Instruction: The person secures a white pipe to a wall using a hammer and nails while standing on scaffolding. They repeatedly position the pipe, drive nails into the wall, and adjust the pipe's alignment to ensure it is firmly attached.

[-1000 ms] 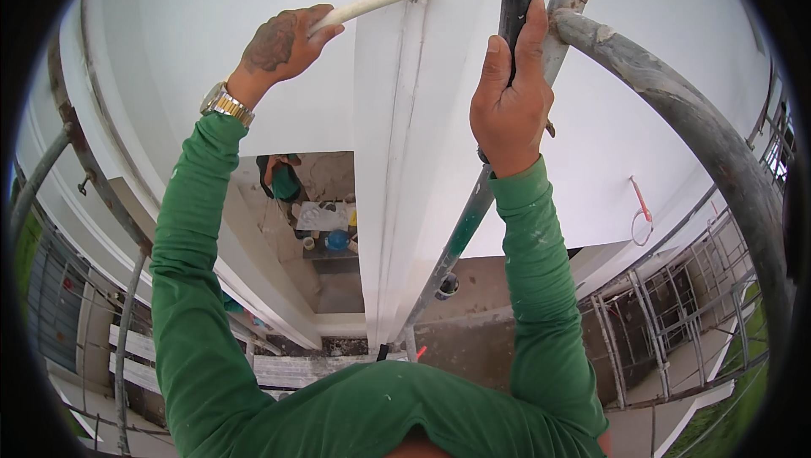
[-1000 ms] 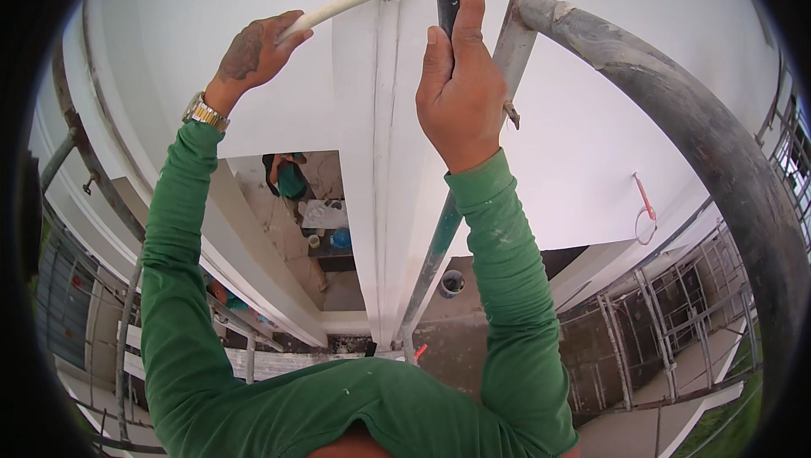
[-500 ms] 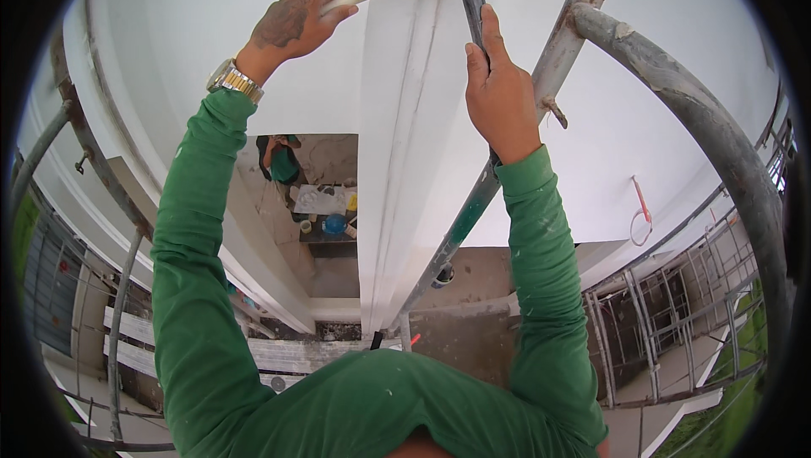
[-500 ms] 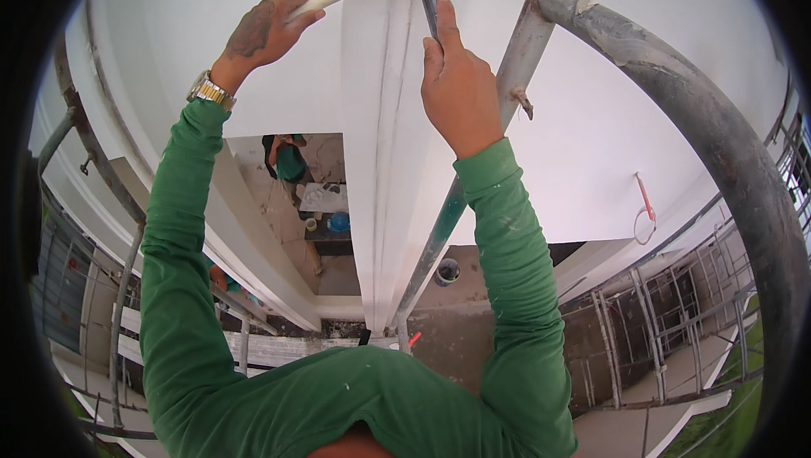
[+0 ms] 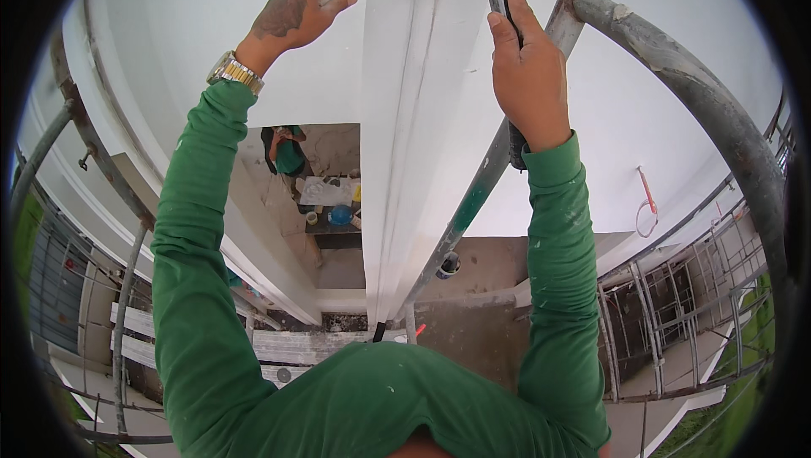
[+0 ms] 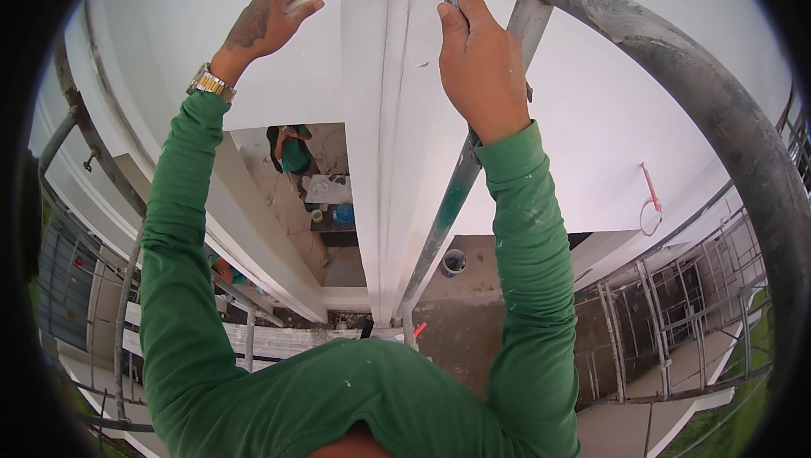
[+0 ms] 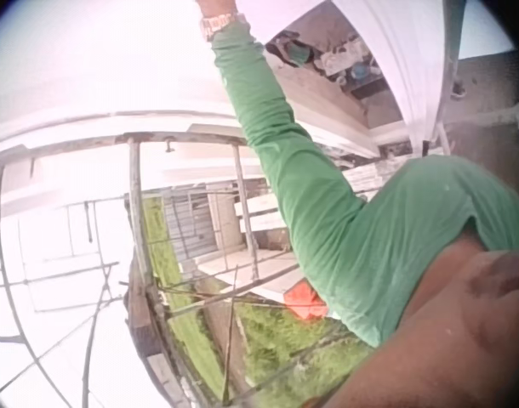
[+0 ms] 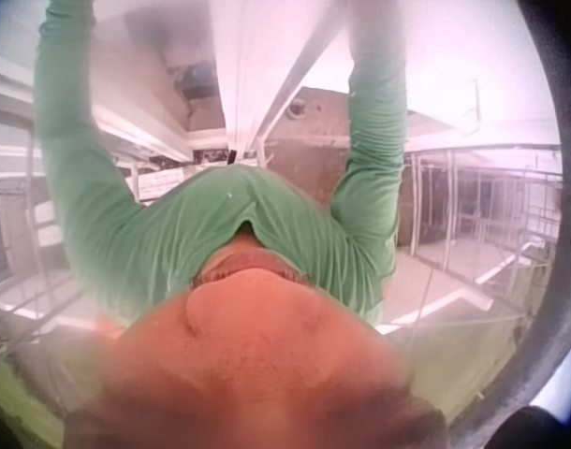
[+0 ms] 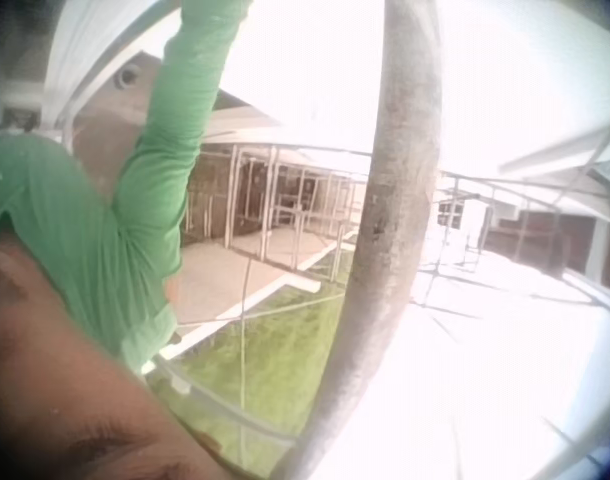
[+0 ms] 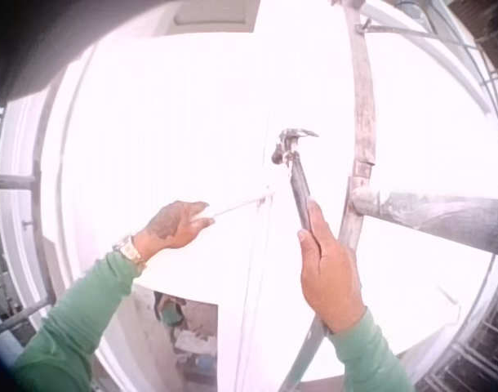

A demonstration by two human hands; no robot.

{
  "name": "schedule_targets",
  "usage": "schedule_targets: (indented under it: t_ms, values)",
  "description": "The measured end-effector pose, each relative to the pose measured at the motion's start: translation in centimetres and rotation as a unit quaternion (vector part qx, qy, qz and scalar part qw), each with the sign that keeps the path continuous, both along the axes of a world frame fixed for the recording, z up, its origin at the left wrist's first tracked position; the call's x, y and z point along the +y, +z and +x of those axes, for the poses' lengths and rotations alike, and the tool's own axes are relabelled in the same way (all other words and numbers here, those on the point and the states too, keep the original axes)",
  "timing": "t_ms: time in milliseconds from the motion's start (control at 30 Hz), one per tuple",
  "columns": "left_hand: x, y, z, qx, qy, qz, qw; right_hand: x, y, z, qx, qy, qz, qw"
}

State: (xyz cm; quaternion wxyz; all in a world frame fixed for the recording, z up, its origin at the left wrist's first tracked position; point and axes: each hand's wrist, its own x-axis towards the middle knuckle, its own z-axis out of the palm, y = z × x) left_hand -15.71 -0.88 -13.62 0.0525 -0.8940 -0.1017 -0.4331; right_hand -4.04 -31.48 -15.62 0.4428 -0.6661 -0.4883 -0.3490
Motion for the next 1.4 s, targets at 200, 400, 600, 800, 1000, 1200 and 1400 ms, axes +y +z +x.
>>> schedule_targets:
  t_ms: [200, 400, 600, 800, 1000, 1200, 1400]
  values:
    - [-0.5, -0.1, 0.4, -0.007, -0.001, 0.031, 1.0, 2.1, -1.9, 2.1, -0.133, -0.004, 0.109, 0.985]
    - [-1.0, 0.3, -0.7, -0.04, -0.023, 0.045, 0.998, 0.2, 1.0, -0.9, -0.089, 0.026, 0.114, 0.989]
    - [-1.4, 1.0, -0.5, -0.024, -0.037, 0.037, 0.998, 2.1, -1.4, 1.7, -0.129, -0.005, 0.085, 0.988]
    - [-0.6, 0.0, -0.6, -0.005, 0.025, 0.021, 0.999, 0.8, -0.6, -0.4, -0.083, 0.016, 0.038, 0.996]
    - [-0.8, 0.1, 0.4, -0.001, 0.006, 0.005, 1.0, 2.2, -1.4, 1.7, -0.151, 0.01, 0.11, 0.982]
    - [-0.6, -0.2, -0.3, 0.001, 0.021, -0.005, 1.0, 0.3, 0.8, 0.4, -0.026, 0.037, 0.033, 0.998]
    - [-0.8, -0.1, 0.1, -0.003, -0.012, 0.007, 1.0, 1.5, -1.1, 2.2, -0.132, -0.057, 0.025, 0.989]
